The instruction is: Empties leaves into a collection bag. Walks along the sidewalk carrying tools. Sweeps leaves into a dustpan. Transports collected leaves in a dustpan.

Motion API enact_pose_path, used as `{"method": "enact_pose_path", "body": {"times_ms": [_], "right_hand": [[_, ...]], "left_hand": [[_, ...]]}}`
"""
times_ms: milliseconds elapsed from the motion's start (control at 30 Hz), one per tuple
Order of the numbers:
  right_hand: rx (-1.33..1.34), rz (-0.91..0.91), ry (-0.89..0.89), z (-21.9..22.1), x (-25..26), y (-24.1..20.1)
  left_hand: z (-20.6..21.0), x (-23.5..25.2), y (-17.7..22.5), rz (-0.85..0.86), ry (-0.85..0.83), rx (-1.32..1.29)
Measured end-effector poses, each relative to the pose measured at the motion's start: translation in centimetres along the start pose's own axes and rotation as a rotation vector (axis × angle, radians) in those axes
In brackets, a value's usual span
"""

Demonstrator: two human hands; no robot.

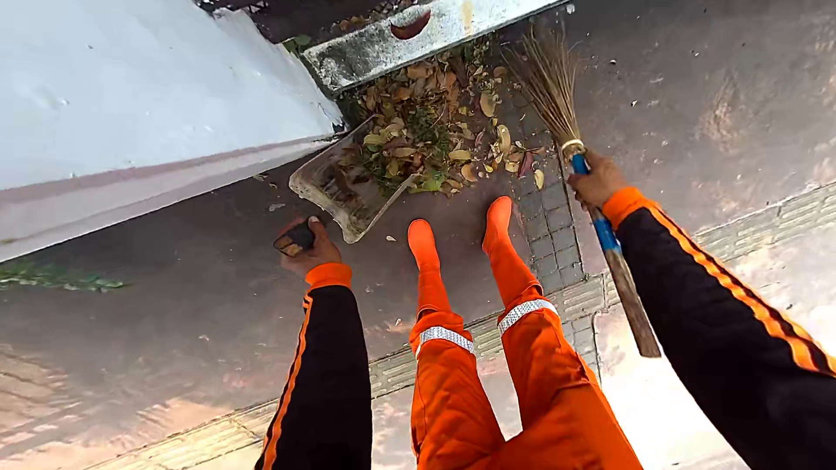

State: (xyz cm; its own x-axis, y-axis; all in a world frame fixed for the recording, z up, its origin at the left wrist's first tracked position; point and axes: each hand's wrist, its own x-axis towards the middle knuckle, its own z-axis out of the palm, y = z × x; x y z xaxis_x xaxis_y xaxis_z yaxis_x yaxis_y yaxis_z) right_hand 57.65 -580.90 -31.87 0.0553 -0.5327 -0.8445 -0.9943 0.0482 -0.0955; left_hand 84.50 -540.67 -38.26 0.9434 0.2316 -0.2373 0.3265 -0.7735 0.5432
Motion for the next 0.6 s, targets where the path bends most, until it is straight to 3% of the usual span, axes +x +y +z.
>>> {"method": "enact_pose_path", "body": {"times_ms": [67, 133, 200, 367, 467, 533, 600], "right_hand": [[-0.128, -0.125, -0.103, 3.2, 3.0, -4.5], [-0.3, -0.205, -0.234, 6.5, 1.7, -7.4], [-0.389, -0.231, -0.311, 7.4, -1.9, -6.0], [-0.362, -0.1, -0.276, 0.4, -8.6, -2.5], [-0.354, -0.103, -0.106, 1.3, -5.0, -5.7], [-0.415, -0.171, -0.149, 4.8, -2.2, -9.6], [-0.516, -0.228, -0.271, 8.5, -2.6, -12.1]], "left_hand": [[0.4, -0.7, -0.1, 0.016, 0.03, -0.013], [0.8, -0.9, 0.2, -0.002, 0.049, -0.014], [0.6, -1.0, 0.5, -0.039, 0.042, 0.022], [-0.7, -1.2, 1.2, -0.129, 0.064, 0.035], [-0.9, -2.0, 1.4, -0.147, 0.074, 0.043], [-0.3, -2.2, 0.8, -0.142, 0.088, 0.041], [-0.1, -2.2, 0.6, -0.153, 0.102, 0.036]]}}
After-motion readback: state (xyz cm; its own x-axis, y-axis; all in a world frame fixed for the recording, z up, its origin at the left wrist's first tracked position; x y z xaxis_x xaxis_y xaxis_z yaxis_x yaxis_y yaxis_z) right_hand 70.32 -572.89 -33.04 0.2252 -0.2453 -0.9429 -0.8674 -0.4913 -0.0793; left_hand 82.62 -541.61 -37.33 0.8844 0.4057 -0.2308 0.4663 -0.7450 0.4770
